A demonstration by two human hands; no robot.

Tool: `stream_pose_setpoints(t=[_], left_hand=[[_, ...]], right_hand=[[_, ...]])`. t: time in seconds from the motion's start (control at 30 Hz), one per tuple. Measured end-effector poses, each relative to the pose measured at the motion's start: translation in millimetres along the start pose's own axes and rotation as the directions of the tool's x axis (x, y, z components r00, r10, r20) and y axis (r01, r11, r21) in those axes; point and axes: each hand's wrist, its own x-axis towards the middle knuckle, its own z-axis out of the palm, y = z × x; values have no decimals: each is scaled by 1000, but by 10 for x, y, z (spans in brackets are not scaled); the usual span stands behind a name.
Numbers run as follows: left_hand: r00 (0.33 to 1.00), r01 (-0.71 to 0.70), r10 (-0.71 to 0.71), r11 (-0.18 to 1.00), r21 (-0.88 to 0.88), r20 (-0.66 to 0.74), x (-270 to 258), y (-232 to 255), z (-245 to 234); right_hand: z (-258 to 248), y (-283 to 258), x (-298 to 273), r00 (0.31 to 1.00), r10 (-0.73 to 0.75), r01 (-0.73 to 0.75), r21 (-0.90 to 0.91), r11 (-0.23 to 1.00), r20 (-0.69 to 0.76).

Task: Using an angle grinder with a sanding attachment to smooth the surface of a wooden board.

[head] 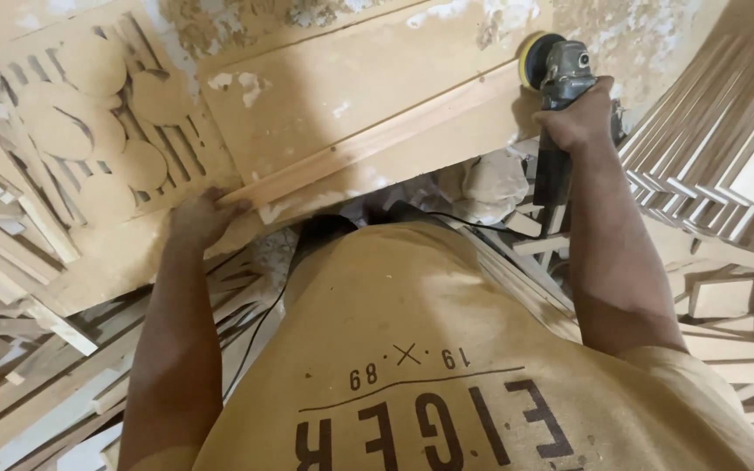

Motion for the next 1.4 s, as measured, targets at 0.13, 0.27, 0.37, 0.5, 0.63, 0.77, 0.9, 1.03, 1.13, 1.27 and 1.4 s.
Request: stream_pose_setpoints(t=[0.13,0.27,0.37,0.5,0.63,0.77,0.9,1.03,1.13,1.27,1.4], left_hand=[[1000,-24,24,998,59,5,66,-45,44],[961,-216,260,920,328,-97,134,-395,275],[990,-122,123,992,22,-73,-114,-108,32],[979,-182,191,975,126,-66,355,-411,232],[964,-259,264,957,129,-24,584,-584,223],[949,-310,314,935,170,3,687,-676,146],[906,-397,416,900,180,-81,335,-599,112],[728,-460,533,846,270,-431,344,-579,562],[684,-437,530,848,301,-500,306,-492,674],[792,-375,478,872,314,-380,415,-450,746],[798,-382,489,862,334,-352,623,-482,778]], right_hand=[[202,-96,-320,996,-80,81,-36,996,29],[662,-345,-1019,949,-303,310,-92,946,85],[967,-844,-1765,940,-279,299,-78,951,195],[1623,-906,-2128,904,-350,375,-64,925,243],[2262,-871,-2375,836,-374,474,-186,861,401],[2646,-830,-2579,810,-324,505,-301,809,488],[2519,-1018,-2982,772,-383,548,-225,806,507],[2507,-1069,-3169,761,-394,579,-266,771,515],[2667,-965,-3035,770,-400,586,-302,752,497],[2552,-999,-3115,792,-351,525,-264,809,499],[2427,-988,-2976,823,-326,483,-270,833,466]])
